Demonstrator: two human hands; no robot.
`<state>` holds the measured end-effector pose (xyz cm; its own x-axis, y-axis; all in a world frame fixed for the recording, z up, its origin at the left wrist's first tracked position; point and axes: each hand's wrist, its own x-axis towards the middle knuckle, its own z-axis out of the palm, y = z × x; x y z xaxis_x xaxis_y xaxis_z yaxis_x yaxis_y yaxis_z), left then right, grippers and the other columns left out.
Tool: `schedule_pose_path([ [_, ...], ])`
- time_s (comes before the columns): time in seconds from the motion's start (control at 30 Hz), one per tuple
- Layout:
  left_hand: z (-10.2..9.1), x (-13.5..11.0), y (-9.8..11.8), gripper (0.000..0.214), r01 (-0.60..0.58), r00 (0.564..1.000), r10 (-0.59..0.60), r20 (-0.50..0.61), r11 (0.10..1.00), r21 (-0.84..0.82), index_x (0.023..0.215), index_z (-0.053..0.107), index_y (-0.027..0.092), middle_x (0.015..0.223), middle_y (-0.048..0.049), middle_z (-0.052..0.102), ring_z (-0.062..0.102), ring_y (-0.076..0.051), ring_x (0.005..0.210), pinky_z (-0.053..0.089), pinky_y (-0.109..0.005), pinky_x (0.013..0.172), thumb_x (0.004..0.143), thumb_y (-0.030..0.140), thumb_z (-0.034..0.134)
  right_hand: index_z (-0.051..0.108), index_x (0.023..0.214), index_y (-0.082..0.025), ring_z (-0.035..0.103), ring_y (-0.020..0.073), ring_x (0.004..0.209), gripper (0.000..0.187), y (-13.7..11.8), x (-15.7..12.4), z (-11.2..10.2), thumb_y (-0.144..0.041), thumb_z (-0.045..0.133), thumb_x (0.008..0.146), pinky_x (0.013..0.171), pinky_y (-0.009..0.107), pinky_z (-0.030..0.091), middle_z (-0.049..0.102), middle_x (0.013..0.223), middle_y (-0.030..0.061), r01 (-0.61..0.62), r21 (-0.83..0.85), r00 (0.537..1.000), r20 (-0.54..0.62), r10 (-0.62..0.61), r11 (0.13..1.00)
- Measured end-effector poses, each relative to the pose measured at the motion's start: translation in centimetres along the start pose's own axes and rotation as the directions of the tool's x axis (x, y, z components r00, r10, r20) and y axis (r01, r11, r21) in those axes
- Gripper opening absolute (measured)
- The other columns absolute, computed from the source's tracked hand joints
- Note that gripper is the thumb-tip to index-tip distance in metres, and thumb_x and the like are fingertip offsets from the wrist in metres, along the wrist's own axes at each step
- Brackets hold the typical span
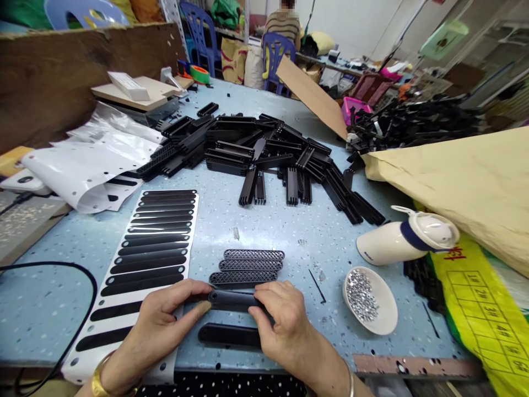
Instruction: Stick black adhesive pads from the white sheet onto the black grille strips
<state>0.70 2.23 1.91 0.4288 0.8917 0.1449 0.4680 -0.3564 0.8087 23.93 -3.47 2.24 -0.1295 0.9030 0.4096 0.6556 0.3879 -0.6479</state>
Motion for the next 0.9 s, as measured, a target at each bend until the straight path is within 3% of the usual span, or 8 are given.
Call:
schedule_pose_path([
  [0.57,0.20,-0.18,-0.36,0.018,-0.009,0.999,0.009,-0.053,1.000,0.001,0.096,0.071,0.020,0.083,-0.0015,0.076,0.071,-0.015,0.070,0.058,-0.025,0.065,0.080,0.017,0.064,0.070,0.095,-0.015,0.067,0.0234,0.080,0.017,-0.05,0.11,-0.11,-0.011,0.062,0.082,0.071,0.040,0.055,0.073,0.091,0.0097,-0.030,0.010,0.998,0.059,0.029,0.999],
  [0.7,0.28,-0.27,-0.58,0.019,-0.038,0.999,0.038,-0.007,0.998,-0.046,0.098,0.072,0.020,0.089,-0.0028,0.077,0.072,-0.016,0.080,0.058,-0.027,0.074,0.084,0.015,0.061,0.071,0.095,-0.015,0.067,0.0227,0.079,0.017,0.00,0.18,-0.17,-0.010,0.062,0.081,0.070,0.039,0.054,0.073,0.089,0.0090,-0.036,0.018,0.996,0.078,0.034,0.999],
  [0.9,0.05,-0.13,-0.19,0.017,-0.022,1.000,0.023,0.007,0.997,-0.071,0.095,0.073,0.020,0.087,-0.0035,0.076,0.072,-0.017,0.078,0.059,-0.028,0.072,0.084,0.016,0.061,0.071,0.092,-0.014,0.068,0.0222,0.078,0.014,0.02,0.34,-0.28,-0.012,0.060,0.084,0.070,0.039,0.055,0.073,0.088,0.0093,-0.021,0.011,0.997,0.079,0.020,1.000],
])
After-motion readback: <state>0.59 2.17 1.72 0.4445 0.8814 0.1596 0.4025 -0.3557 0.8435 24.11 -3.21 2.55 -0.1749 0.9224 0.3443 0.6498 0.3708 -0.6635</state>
